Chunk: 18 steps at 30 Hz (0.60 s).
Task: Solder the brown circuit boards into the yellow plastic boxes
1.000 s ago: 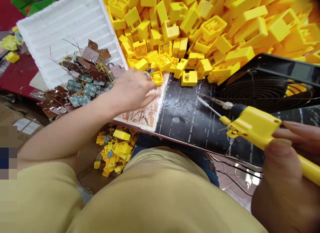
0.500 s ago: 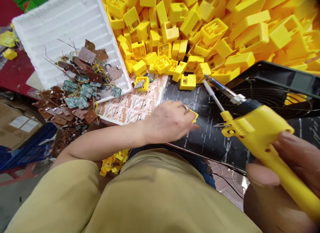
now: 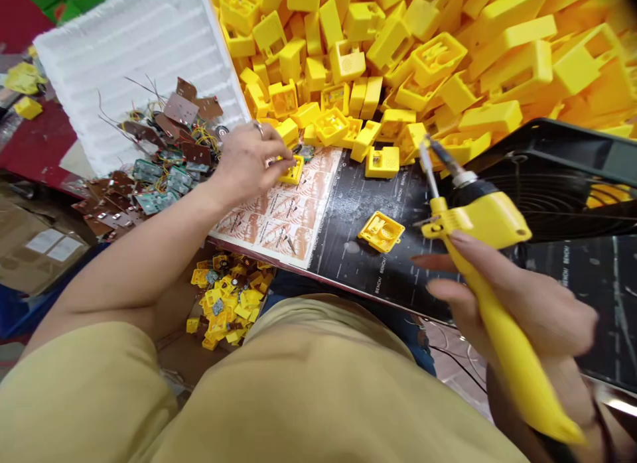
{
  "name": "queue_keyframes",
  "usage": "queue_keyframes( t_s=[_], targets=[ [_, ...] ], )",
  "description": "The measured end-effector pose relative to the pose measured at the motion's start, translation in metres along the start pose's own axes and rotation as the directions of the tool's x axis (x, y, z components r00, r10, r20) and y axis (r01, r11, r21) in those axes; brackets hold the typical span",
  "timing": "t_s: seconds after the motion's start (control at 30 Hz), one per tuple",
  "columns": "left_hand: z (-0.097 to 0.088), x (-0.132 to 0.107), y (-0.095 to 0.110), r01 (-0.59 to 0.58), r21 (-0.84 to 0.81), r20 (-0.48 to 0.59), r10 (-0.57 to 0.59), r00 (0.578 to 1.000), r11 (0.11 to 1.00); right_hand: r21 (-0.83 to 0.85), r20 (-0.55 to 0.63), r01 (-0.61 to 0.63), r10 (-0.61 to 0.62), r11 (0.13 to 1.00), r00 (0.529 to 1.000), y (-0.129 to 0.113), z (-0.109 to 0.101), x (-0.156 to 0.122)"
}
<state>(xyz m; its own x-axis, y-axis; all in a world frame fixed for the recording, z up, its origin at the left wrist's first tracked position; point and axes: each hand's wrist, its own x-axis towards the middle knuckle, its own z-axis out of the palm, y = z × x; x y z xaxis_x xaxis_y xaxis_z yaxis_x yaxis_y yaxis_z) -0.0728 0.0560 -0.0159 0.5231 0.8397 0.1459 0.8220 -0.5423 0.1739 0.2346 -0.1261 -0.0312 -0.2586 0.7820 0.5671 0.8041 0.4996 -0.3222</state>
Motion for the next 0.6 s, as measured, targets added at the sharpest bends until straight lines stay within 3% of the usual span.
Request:
queue_keyframes(
  t_s=[0.1, 0.23, 0.3, 0.33, 0.4, 0.5, 0.53, 0.6],
  targets=[
    [-0.005, 0.010, 0.000, 0.092, -0.360, -0.065, -0.124, 0.990, 0.928, -0.069, -0.015, 0.055, -0.056, 0.996, 0.998, 0.010, 0.017, 0.003],
    [-0.017, 0.023, 0.004, 0.103, -0.809, -0.011, -0.189, 0.982, 0.579, -0.086, 0.012, 0.065, -0.064, 0.994, 0.998, 0.013, 0.037, 0.010],
    [-0.018, 0.025, 0.015, 0.092, -0.906, 0.021, -0.172, 0.985, 0.413, -0.077, 0.022, 0.065, -0.064, 0.995, 0.998, 0.011, 0.044, 0.013],
    [-0.017, 0.023, 0.023, 0.096, -0.922, 0.043, -0.148, 0.988, 0.376, -0.068, 0.029, 0.065, -0.063, 0.996, 0.998, 0.010, 0.047, 0.014],
    [-0.011, 0.015, 0.041, 0.118, -0.897, 0.117, -0.031, 0.993, 0.425, -0.039, 0.049, 0.064, -0.062, 0.997, 0.997, 0.005, 0.051, 0.015],
    [0.006, -0.006, 0.067, 0.020, -0.733, 0.261, 0.254, 0.931, 0.680, 0.024, 0.096, 0.071, -0.073, 0.997, 0.993, -0.002, 0.053, 0.012],
    [0.012, -0.012, 0.073, -0.040, -0.669, 0.290, 0.311, 0.905, 0.742, 0.042, 0.104, 0.072, -0.076, 0.996, 0.992, -0.004, 0.052, 0.010],
    [0.021, -0.023, 0.081, -0.093, -0.587, 0.292, 0.317, 0.903, 0.804, 0.073, 0.082, 0.066, -0.072, 0.995, 0.994, -0.005, 0.049, 0.008]
  ],
)
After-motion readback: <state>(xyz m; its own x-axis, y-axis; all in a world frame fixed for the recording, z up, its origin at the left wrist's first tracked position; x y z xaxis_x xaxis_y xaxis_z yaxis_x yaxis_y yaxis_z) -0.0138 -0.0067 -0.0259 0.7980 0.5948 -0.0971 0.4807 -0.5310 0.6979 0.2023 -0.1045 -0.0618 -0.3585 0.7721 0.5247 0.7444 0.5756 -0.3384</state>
